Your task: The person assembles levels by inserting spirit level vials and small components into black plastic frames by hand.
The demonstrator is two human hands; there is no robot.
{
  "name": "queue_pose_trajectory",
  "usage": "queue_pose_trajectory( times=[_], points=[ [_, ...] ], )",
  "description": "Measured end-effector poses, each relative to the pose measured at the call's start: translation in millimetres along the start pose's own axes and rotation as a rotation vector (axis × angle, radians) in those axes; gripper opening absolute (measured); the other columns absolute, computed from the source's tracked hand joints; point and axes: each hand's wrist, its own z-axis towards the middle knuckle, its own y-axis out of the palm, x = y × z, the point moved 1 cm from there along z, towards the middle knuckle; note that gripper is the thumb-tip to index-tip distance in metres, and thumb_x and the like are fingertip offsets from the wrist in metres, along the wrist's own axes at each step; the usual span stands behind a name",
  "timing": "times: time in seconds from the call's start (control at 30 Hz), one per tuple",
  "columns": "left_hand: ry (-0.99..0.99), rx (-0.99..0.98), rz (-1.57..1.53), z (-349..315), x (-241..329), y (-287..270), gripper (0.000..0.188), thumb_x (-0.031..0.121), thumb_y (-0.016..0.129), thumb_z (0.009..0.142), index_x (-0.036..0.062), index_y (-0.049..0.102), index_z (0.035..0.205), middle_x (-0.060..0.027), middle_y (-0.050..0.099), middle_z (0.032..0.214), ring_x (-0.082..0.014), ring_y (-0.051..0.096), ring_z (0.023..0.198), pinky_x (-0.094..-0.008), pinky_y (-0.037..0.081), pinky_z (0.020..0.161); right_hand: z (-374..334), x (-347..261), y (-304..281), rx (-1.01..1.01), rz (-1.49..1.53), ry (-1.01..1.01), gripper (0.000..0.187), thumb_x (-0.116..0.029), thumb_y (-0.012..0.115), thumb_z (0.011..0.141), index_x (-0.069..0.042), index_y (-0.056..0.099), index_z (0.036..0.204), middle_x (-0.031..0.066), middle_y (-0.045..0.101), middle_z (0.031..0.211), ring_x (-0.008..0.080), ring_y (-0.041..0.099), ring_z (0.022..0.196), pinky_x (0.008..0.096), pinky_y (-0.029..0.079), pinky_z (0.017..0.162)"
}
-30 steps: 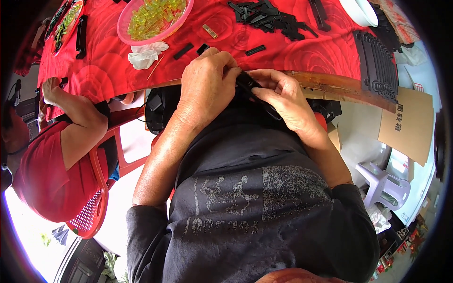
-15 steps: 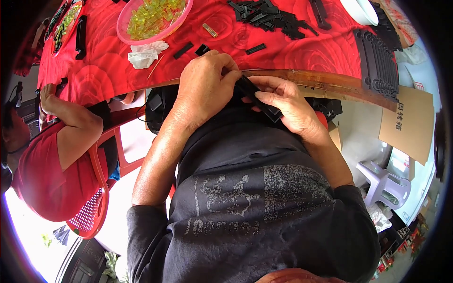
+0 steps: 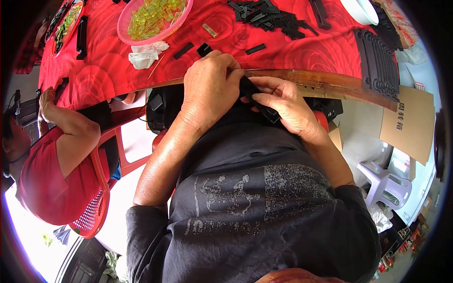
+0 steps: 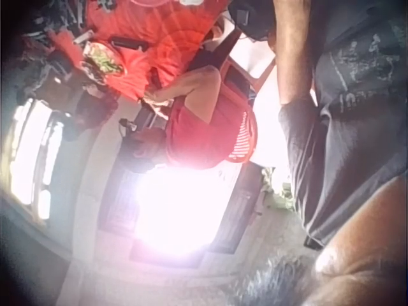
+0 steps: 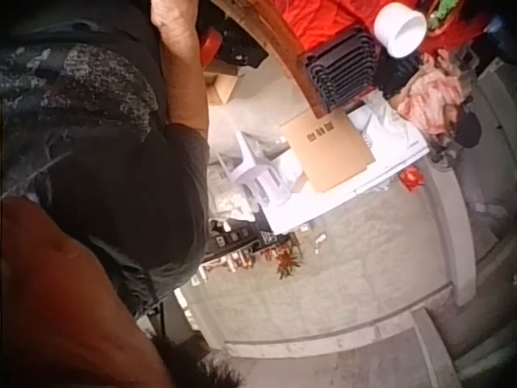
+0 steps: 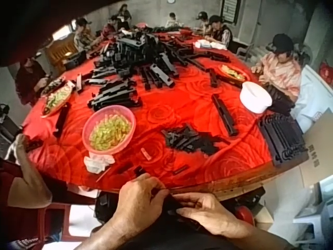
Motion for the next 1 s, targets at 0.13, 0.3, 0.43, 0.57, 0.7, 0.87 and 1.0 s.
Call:
queue_pose_trajectory(
  times=[0.13, 0.3, 0.43, 0.57, 0.7, 0.87, 1.0],
  points=[
    [-0.026, 0.018, -0.050, -2, 3, 0, 0.011, 0.015, 0.072, 0.081, 0.0039, 0.070, 0.080, -0.0136, 0.067, 0.084, -0.0345, 0.068, 0.080, -0.0447, 0.053, 0.072, -2, 0, 2, 0.017, -0.035, -0.027, 0.039, -0.003, 0.064, 0.094, 0.002, 0.060, 0.132, 0.0084, 0.070, 0.114, 0.0147, 0.070, 0.099, 0.0247, 0.055, 0.081],
    [-0.033, 0.008, -0.101, -2, 0, 1, 0.011, 0.015, 0.072, 0.081, 0.0037, 0.071, 0.081, -0.0141, 0.068, 0.085, -0.0346, 0.068, 0.080, -0.0442, 0.053, 0.072, -1, 0, 3, 0.028, -0.030, -0.027, 0.038, -0.002, 0.064, 0.094, 0.003, 0.059, 0.132, 0.0085, 0.070, 0.113, 0.0148, 0.070, 0.098, 0.0249, 0.055, 0.080],
    [-0.021, 0.030, -0.130, -2, -1, 2, 0.010, 0.014, 0.072, 0.081, 0.0034, 0.071, 0.081, -0.0146, 0.068, 0.084, -0.0347, 0.068, 0.079, -0.0439, 0.053, 0.072, -1, 1, 3, 0.034, -0.043, -0.025, 0.038, -0.002, 0.064, 0.094, 0.003, 0.059, 0.132, 0.0087, 0.070, 0.114, 0.0147, 0.070, 0.098, 0.0247, 0.055, 0.079],
    [-0.025, 0.040, -0.108, -3, 2, 2, 0.010, 0.013, 0.072, 0.081, 0.0031, 0.071, 0.080, -0.0146, 0.068, 0.084, -0.0346, 0.068, 0.078, -0.0437, 0.053, 0.071, 0, 3, 4, 0.050, -0.056, -0.032, 0.038, -0.002, 0.063, 0.094, 0.003, 0.059, 0.132, 0.0095, 0.069, 0.114, 0.0151, 0.070, 0.097, 0.0245, 0.055, 0.078],
    [-0.010, 0.053, -0.080, -2, 1, 4, 0.010, 0.013, 0.073, 0.080, 0.0032, 0.071, 0.081, -0.0136, 0.068, 0.083, -0.0339, 0.068, 0.077, -0.0437, 0.052, 0.071, 1, 4, 5, 0.085, -0.095, -0.037, 0.037, -0.002, 0.062, 0.095, 0.004, 0.059, 0.132, 0.0106, 0.069, 0.114, 0.0152, 0.071, 0.095, 0.0244, 0.056, 0.076],
    [0.039, 0.085, -0.043, -4, 1, 7, 0.009, 0.013, 0.073, 0.080, 0.0045, 0.070, 0.081, -0.0106, 0.067, 0.080, -0.0318, 0.067, 0.076, -0.0431, 0.048, 0.072, 3, 11, 5, 0.123, -0.144, -0.103, 0.032, -0.001, 0.060, 0.097, 0.005, 0.060, 0.128, 0.0102, 0.071, 0.106, 0.0142, 0.071, 0.087, 0.0246, 0.057, 0.073],
    [0.050, 0.087, 0.009, -4, 2, 8, 0.009, 0.014, 0.073, 0.080, 0.0061, 0.068, 0.079, -0.0085, 0.065, 0.078, -0.0305, 0.065, 0.076, -0.0428, 0.044, 0.073, 6, 12, 7, 0.135, -0.240, -0.156, 0.028, 0.001, 0.059, 0.097, 0.005, 0.062, 0.125, 0.0086, 0.072, 0.101, 0.0126, 0.071, 0.083, 0.0227, 0.055, 0.070]
  ],
)
